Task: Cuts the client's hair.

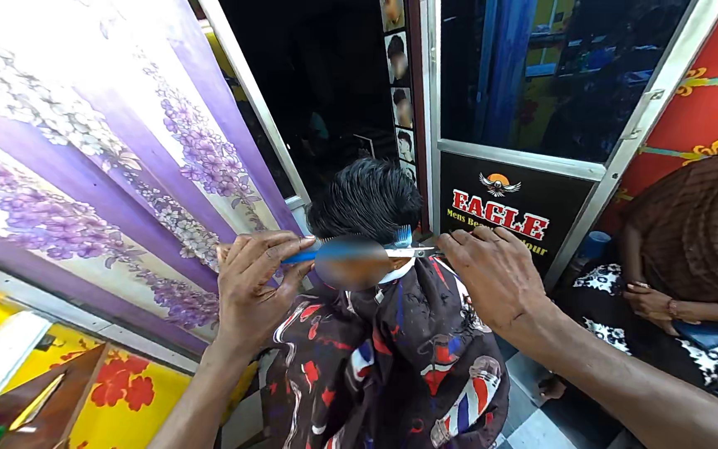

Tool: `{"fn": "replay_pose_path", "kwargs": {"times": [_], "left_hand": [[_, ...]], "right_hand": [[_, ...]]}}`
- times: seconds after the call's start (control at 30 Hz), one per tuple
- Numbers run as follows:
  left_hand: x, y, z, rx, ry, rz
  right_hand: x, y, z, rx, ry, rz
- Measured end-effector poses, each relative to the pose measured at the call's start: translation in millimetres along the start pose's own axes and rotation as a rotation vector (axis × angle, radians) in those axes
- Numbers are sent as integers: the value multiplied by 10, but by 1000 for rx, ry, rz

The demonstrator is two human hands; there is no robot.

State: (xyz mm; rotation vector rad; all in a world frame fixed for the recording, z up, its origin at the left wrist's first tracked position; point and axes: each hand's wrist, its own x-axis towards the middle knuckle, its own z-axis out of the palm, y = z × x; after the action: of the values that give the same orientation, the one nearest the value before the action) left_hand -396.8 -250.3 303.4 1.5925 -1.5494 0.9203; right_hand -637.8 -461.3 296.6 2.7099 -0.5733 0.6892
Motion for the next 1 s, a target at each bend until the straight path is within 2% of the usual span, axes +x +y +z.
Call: {"fn": "replay_pose_path", "kwargs": {"times": [0.1,0.2,0.5,0.57,0.7,0.8,1.0], "left_hand": [[5,12,-15,3,6,6],[1,31,-31,5,13,11],[-9,59,-16,-9,23,23],[-13,56,-26,-16,23,37],[-4,-44,-258,-1,-139,74],[61,-197,-404,21,-258,30],[310,-134,-323,24,-274,52]], "right_hand": [[-29,0,34,1,70,-19],[-27,-26,61,-10,121,37],[-51,-20,51,12,68,-7],[-69,17,63,40,110,9],[-86,220,74,141,226,67],[-95,388,90,138,249,101],[-63,486,137,129,196,116]]}}
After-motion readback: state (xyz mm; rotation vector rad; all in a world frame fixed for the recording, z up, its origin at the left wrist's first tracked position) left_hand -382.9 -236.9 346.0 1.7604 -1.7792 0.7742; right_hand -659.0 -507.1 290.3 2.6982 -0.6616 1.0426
